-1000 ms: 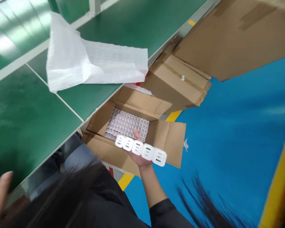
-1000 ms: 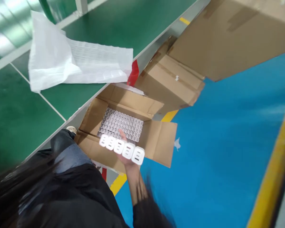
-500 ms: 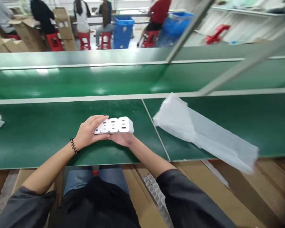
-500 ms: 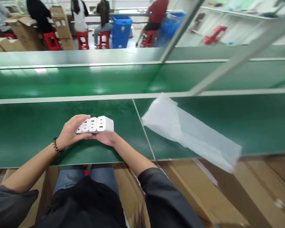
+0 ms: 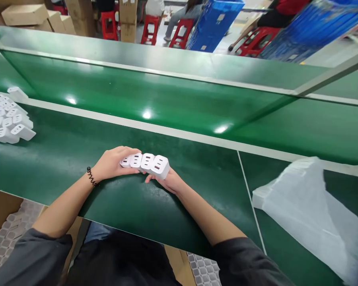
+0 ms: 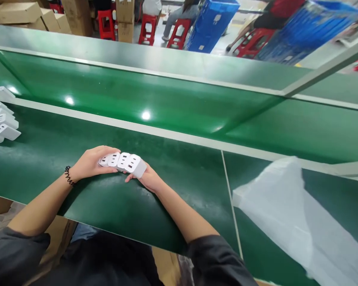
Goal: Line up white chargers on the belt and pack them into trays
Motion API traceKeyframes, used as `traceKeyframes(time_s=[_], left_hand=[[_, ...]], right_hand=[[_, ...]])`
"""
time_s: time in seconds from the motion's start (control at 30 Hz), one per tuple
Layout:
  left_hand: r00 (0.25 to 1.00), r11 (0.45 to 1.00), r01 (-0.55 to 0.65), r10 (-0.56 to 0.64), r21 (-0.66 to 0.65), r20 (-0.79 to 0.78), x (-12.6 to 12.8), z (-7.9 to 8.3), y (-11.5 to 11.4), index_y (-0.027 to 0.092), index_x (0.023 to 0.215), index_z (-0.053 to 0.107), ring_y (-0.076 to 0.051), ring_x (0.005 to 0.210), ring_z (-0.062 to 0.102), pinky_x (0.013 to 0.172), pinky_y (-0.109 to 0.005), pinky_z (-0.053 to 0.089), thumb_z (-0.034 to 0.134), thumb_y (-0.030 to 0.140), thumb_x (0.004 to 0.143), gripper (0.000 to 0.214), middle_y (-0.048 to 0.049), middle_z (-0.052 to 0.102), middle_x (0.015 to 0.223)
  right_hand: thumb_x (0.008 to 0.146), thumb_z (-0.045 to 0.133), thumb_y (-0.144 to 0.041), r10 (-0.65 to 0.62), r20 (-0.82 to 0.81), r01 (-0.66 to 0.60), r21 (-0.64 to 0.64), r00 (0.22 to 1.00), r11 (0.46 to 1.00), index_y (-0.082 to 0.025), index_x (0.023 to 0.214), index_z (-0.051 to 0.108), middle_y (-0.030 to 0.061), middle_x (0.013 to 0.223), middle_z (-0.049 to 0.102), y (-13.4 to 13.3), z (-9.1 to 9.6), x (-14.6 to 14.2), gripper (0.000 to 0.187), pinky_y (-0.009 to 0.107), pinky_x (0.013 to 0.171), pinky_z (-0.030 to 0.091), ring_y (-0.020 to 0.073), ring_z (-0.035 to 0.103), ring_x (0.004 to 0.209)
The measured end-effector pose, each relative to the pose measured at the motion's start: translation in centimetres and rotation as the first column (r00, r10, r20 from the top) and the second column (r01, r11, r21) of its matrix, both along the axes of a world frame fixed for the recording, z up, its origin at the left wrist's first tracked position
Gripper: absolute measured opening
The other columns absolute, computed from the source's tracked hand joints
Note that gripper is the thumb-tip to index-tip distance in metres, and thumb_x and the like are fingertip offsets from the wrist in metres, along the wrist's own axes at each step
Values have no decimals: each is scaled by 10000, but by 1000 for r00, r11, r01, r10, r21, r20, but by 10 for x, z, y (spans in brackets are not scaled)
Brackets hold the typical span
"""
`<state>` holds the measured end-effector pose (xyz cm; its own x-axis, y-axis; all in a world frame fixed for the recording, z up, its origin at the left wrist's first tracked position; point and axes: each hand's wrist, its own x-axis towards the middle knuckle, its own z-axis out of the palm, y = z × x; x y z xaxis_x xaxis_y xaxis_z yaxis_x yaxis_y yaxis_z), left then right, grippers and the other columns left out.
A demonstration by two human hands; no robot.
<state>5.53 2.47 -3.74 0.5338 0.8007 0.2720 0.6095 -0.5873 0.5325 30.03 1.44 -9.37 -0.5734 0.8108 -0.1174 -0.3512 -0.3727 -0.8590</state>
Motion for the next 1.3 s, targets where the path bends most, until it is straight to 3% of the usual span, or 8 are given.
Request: traceKeyframes(time_s=[0.07,0.2,0.4,0.57,0.7,0.9,1.13,1.3], left_hand=[[995,998,-18,23,57,-96,-1,-1,0,262,1262,597,-172,919,673,708,-261,505,645,587,874,509,-31,716,1090],[961,990,-1,39,139,-273,-1,-4,0,265,1221,616,-169,951,660,617,-239,444,649,510,900,406,-16,722,1088],[904,992,25,30,123,-427,-2,7,-10,248,1179,631,-178,916,645,571,-261,394,648,509,892,388,-12,722,1038],[898,995,70,-35,65,-438,-2,15,-17,253,1171,645,-181,908,634,558,-267,364,601,532,896,395,-15,719,995],[901,999,48,-49,-14,-430,-8,23,-15,275,1160,656,-193,916,643,571,-269,359,606,544,863,404,-3,719,960],[879,994,-36,-16,-100,-476,-19,39,-18,294,1152,657,-204,929,645,610,-263,369,593,571,832,428,-1,719,990],[858,991,-54,-18,-123,-514,-22,43,-21,312,1177,652,-211,965,639,617,-259,360,601,563,832,429,5,720,1022],[886,988,-79,9,-133,-463,-28,48,-19,321,1179,646,-204,980,635,684,-257,387,592,597,832,446,14,716,1051]], right_hand=[[767,810,-396,-60,33,60,-15,998,998,-261,1219,622,84,1073,721,1,-1,2,508,342,594,601,211,665,819],[770,796,-358,-154,60,156,-42,986,987,-267,1188,632,57,1016,726,7,4,8,458,309,568,580,181,658,746],[709,835,-303,19,80,-17,-20,997,1000,-205,1109,688,58,921,741,13,17,20,437,317,638,591,183,681,748],[726,848,-339,198,137,-194,-43,971,980,-165,1180,656,81,921,760,14,21,24,523,405,806,605,210,728,778],[741,847,-334,285,169,-282,-43,944,959,-185,1210,646,83,995,761,15,20,25,532,393,800,618,220,743,820],[773,827,-337,302,162,-305,-10,939,952,-174,1241,637,92,1020,762,20,18,21,531,376,817,619,225,743,890],[779,819,-338,344,194,-355,24,919,935,-182,1235,653,95,1064,750,22,22,20,510,341,789,612,203,733,872],[786,796,-299,359,295,-387,39,885,921,-189,1270,649,104,1157,722,22,25,19,518,352,801,610,203,715,912]])
